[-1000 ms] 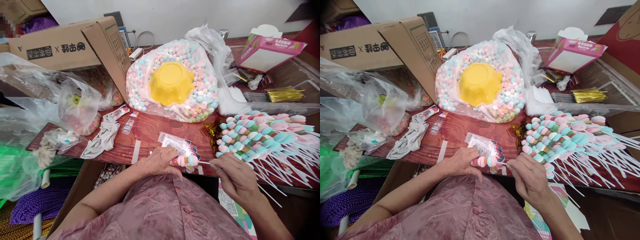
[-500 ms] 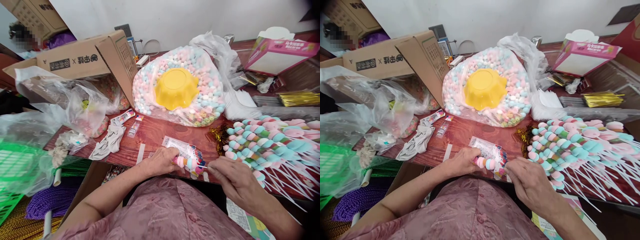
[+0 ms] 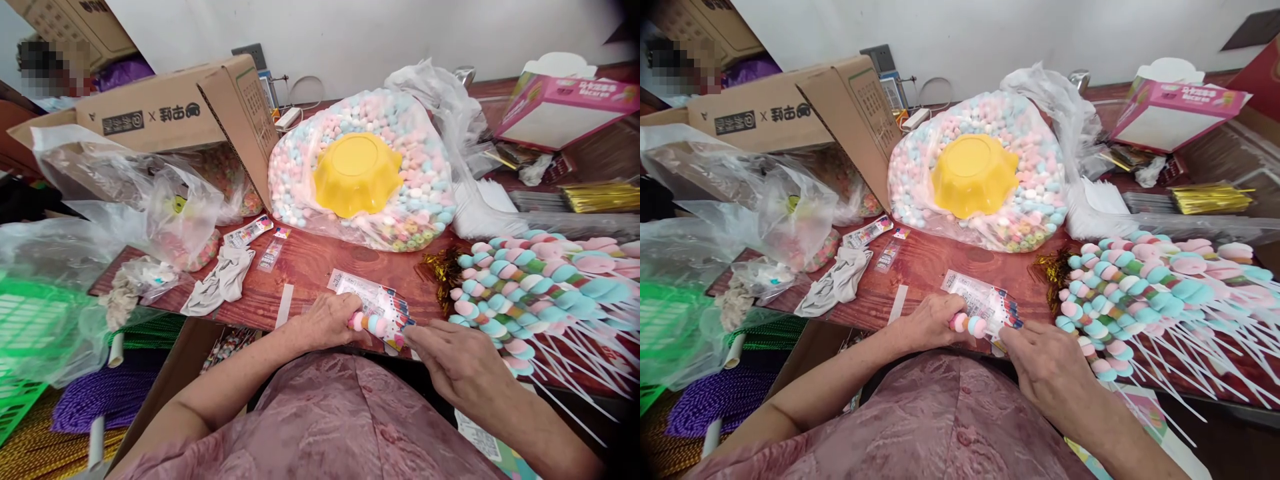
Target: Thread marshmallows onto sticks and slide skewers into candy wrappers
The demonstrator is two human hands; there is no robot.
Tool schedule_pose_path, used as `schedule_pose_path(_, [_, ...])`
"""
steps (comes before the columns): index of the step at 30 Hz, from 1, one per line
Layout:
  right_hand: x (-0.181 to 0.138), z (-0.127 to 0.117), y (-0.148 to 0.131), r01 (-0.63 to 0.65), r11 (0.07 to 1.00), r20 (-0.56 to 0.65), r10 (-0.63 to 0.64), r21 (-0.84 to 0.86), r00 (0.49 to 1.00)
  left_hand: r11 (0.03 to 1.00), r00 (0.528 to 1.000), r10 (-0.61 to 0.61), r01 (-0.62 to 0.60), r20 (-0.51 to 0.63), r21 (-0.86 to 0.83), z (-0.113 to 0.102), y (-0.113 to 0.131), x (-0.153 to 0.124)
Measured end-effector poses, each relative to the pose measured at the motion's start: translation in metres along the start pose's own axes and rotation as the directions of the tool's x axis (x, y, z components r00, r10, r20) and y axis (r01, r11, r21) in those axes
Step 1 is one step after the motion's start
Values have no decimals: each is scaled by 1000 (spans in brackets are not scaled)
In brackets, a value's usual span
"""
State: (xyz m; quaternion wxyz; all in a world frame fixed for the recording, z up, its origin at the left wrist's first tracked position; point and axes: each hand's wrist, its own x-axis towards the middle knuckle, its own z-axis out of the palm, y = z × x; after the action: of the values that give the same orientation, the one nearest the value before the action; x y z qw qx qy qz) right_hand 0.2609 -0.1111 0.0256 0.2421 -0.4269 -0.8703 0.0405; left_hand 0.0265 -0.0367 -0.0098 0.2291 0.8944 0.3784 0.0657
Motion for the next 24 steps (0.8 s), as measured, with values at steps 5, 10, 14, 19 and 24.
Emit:
schedule_pose_path(5, [20,-6,6,168,968,14,-168,-186,986,983,997,10,4,76,-183,-7,4,-1])
schedule_pose_path(10, [33,-21,29,250,933,44,-247,-259,968,946,993,70,-34,98,-323,-15,6,-6])
schedule_pose_path(14, [36,-23,31,337,908,6,-347,-248,938,914,983,109,-40,149,-403,-21,9,-5])
schedule_pose_path(19, [35,-19,20,362,926,17,-362,-109,932,910,975,155,-77,162,-408,-23,8,0])
schedule_pose_path(24, [34,-27,22,256,965,32,-258,61,966,967,990,80,-50,115,-248,-20,1,-3])
